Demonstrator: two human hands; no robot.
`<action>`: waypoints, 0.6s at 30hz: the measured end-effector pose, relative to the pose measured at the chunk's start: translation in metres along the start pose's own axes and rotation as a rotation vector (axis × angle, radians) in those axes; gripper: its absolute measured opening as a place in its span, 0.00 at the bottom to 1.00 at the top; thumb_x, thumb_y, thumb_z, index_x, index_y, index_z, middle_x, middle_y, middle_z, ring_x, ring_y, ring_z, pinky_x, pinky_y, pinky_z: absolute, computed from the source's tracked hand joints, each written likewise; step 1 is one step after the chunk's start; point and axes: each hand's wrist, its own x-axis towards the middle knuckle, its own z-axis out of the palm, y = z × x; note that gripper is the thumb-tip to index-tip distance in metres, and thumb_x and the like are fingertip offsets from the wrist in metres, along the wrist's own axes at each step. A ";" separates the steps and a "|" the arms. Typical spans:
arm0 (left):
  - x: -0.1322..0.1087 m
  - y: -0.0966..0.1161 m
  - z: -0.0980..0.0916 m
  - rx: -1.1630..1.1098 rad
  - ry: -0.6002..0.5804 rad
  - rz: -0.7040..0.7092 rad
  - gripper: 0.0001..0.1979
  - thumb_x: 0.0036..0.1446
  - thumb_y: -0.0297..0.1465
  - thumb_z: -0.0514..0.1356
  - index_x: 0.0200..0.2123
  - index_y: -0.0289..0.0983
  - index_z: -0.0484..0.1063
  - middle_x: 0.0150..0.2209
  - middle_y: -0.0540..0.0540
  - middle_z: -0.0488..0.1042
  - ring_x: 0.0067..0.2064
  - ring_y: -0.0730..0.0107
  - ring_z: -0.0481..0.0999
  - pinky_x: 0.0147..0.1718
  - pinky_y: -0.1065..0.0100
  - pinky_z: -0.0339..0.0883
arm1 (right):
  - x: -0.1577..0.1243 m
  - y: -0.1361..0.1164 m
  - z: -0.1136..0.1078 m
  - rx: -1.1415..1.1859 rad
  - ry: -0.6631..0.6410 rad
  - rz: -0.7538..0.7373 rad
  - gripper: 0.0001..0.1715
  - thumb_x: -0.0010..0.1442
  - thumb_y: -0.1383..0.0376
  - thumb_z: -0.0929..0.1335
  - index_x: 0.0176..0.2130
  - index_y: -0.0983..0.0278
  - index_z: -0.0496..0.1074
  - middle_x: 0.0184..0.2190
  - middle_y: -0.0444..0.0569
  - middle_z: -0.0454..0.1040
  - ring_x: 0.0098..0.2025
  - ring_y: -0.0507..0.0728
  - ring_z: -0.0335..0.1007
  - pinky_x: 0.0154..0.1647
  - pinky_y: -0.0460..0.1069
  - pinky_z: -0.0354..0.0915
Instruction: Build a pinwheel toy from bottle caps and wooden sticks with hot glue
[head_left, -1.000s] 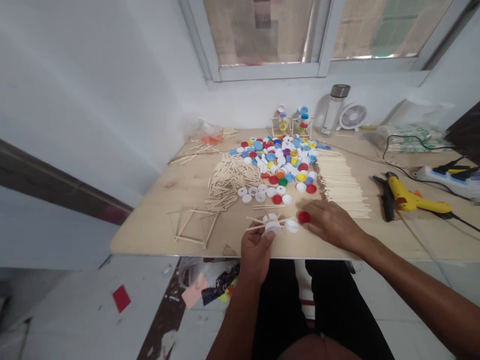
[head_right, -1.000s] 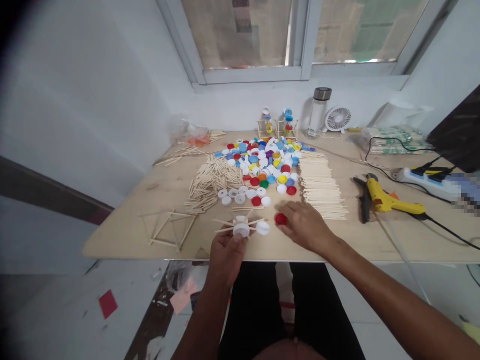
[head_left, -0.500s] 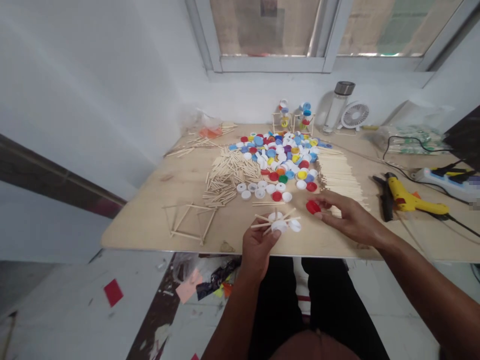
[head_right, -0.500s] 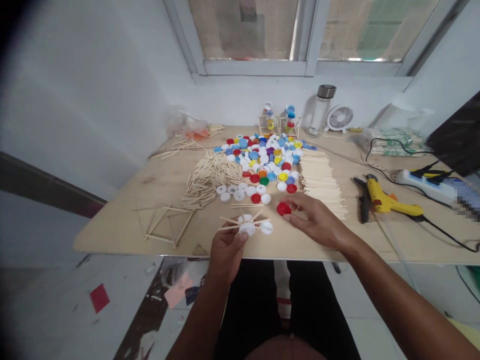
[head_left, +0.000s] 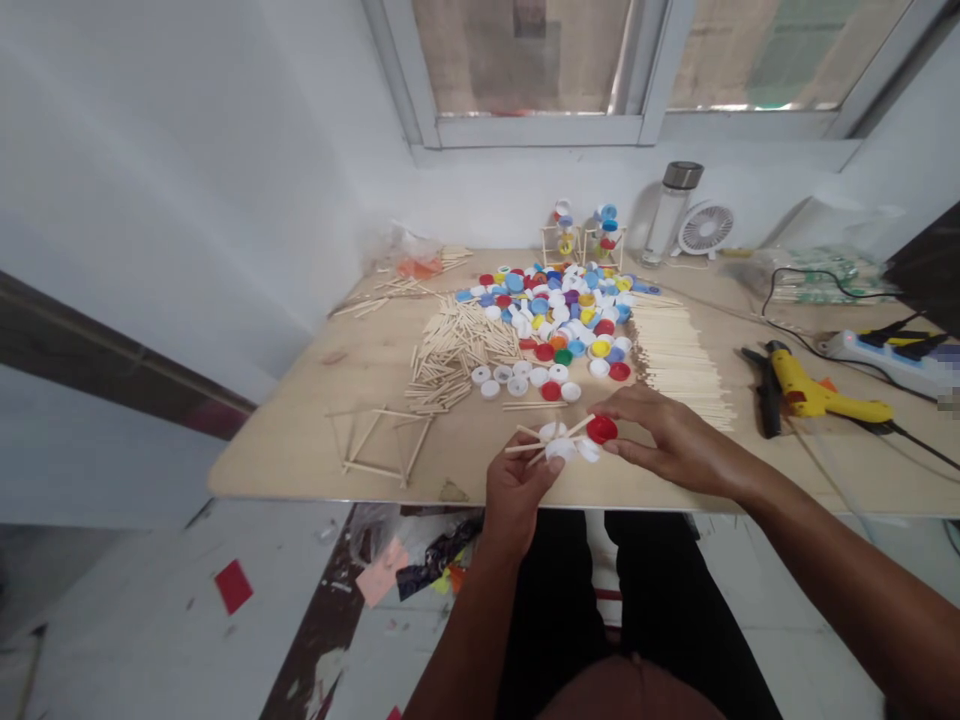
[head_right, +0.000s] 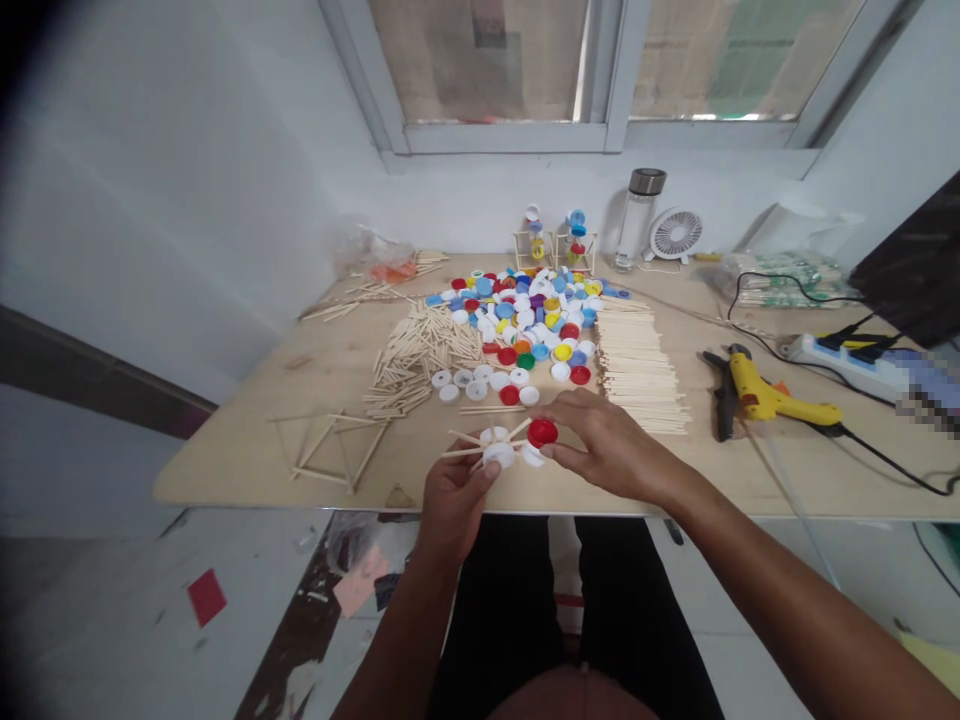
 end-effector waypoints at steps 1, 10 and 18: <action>0.000 0.000 0.000 0.000 0.000 -0.002 0.15 0.40 0.32 0.71 0.33 0.36 0.74 0.37 0.45 0.79 0.40 0.63 0.77 0.44 0.65 0.68 | 0.000 0.000 0.001 -0.017 -0.002 -0.007 0.17 0.63 0.60 0.63 0.50 0.60 0.70 0.46 0.52 0.74 0.50 0.61 0.68 0.50 0.58 0.65; -0.001 -0.001 -0.001 0.028 -0.033 0.010 0.16 0.42 0.31 0.70 0.37 0.35 0.76 0.41 0.43 0.79 0.43 0.62 0.77 0.45 0.64 0.68 | 0.000 -0.002 0.003 0.005 -0.028 0.013 0.15 0.64 0.61 0.63 0.48 0.62 0.70 0.45 0.52 0.74 0.48 0.59 0.68 0.48 0.57 0.66; 0.000 -0.001 -0.001 0.051 -0.037 0.032 0.15 0.42 0.30 0.70 0.36 0.35 0.76 0.40 0.43 0.79 0.43 0.61 0.77 0.44 0.64 0.68 | -0.001 0.003 0.006 0.097 -0.034 0.000 0.17 0.63 0.59 0.63 0.50 0.62 0.70 0.47 0.53 0.74 0.49 0.59 0.69 0.49 0.56 0.66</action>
